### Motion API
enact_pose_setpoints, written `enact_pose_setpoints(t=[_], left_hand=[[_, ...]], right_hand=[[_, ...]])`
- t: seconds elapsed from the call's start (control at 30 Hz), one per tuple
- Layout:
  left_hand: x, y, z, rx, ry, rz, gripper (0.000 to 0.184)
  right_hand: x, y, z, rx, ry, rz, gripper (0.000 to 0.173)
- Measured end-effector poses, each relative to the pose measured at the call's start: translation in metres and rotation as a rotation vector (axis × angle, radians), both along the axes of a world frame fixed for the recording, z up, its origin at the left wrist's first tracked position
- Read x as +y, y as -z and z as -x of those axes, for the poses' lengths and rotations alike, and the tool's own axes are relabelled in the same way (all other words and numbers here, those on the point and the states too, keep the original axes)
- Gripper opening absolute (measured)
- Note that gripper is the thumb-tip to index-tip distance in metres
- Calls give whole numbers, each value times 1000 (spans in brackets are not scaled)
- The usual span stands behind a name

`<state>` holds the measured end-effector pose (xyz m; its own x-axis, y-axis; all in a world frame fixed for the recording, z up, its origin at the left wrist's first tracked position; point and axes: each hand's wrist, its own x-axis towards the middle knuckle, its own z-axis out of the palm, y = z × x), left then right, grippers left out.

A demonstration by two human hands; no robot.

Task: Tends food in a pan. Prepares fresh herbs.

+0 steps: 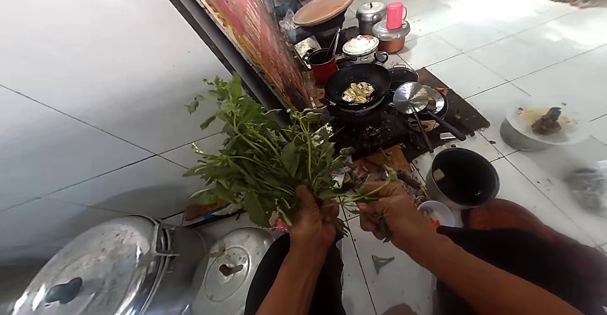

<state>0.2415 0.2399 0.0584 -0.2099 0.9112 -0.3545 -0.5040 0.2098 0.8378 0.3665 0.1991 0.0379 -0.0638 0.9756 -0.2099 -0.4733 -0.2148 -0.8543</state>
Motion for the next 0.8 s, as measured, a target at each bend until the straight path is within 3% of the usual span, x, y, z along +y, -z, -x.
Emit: enact_pose_setpoints(t=[0.37, 0.43, 0.6, 0.8], left_hand=[[-6, 5, 10, -107, 54, -47, 53], [-3, 4, 15, -117, 37, -113, 52], [7, 4, 34, -86, -31, -83, 52], [11, 2, 40, -52, -22, -23, 48]], right_hand=[[17, 45, 13, -964, 94, -456, 8], [21, 64, 5, -1038, 44, -376, 11], [25, 68, 5, -856, -146, -13, 10], [31, 58, -13, -262, -78, 281, 16]])
